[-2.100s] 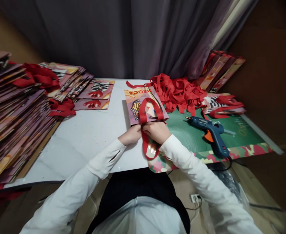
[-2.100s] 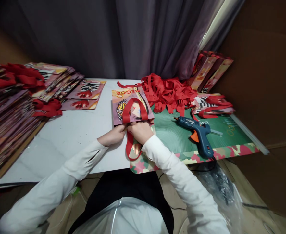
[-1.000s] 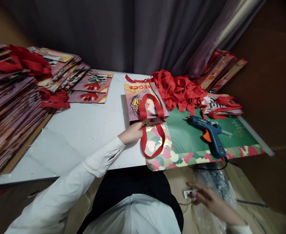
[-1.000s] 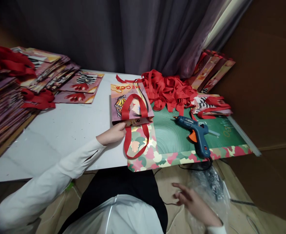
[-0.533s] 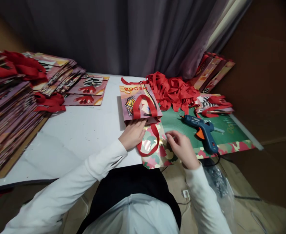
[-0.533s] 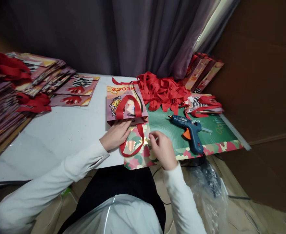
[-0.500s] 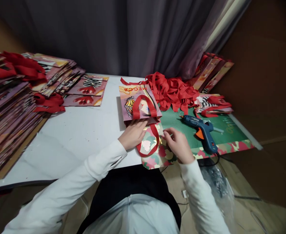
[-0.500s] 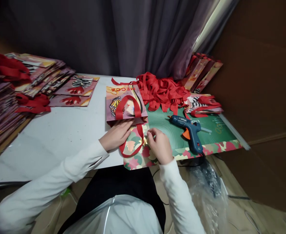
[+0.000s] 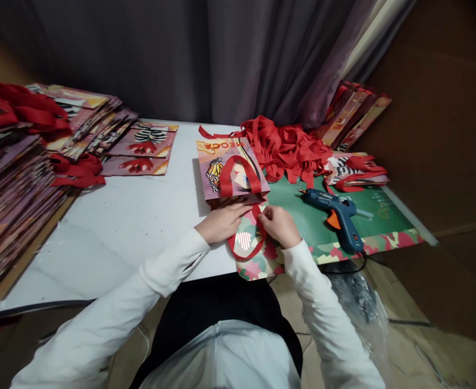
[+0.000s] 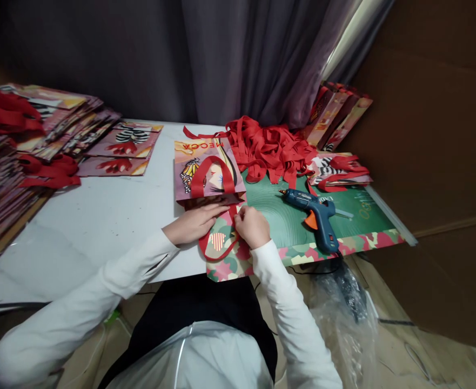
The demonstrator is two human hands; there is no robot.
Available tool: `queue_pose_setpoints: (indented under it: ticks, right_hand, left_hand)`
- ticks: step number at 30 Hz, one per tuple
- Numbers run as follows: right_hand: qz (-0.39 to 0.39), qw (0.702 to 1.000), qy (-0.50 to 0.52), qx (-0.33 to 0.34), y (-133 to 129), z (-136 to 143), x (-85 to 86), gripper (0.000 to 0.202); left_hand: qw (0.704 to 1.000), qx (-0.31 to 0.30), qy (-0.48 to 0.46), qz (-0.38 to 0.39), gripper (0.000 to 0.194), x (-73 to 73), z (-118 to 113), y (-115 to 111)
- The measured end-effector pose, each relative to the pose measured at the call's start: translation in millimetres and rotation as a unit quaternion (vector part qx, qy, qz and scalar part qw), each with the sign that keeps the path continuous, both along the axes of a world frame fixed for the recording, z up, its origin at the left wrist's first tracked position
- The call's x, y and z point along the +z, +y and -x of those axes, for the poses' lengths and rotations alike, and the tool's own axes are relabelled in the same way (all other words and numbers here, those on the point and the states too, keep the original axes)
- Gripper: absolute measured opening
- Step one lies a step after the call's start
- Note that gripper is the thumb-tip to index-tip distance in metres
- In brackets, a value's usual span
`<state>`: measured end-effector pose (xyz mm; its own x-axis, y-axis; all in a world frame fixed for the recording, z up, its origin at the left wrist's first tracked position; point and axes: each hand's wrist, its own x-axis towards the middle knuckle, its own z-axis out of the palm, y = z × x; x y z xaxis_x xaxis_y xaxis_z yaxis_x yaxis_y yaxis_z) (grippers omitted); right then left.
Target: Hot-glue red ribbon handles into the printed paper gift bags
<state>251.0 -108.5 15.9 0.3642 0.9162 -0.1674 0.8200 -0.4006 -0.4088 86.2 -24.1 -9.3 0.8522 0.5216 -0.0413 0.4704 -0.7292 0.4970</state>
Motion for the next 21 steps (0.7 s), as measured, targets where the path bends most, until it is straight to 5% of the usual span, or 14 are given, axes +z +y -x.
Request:
queue_pose_setpoints:
  ticks: [6,13,15,18,21]
  right_hand:
    - [0.016,0.966,0.256,-0.02,-10.0,-7.7,1.1,0.007]
    - [0.025,0.914,0.405,-0.01,-27.8,-6.5,-0.2,0.019]
    - [0.031,0.932,0.361,-0.014,-30.8,-6.1,-0.3,0.016]
    - [-0.011,0.99,0.138,-0.006,-31.1,-3.2,6.0,0.008]
    - [-0.05,0.997,-0.038,0.047,-22.2,1.8,17.4,0.018]
  left_hand:
    - [1.0,0.016,-0.001,-0.002,0.053,0.2,0.0,-2.3]
    - [1.0,0.005,-0.015,0.011,0.055,1.7,0.5,-2.8]
    - [0.999,-0.001,-0.023,0.025,0.056,1.3,0.8,-1.8]
    - [0.996,-0.001,-0.056,0.063,0.055,-0.8,1.1,1.6]
    - [0.986,0.025,-0.119,0.116,0.056,-3.0,0.8,6.4]
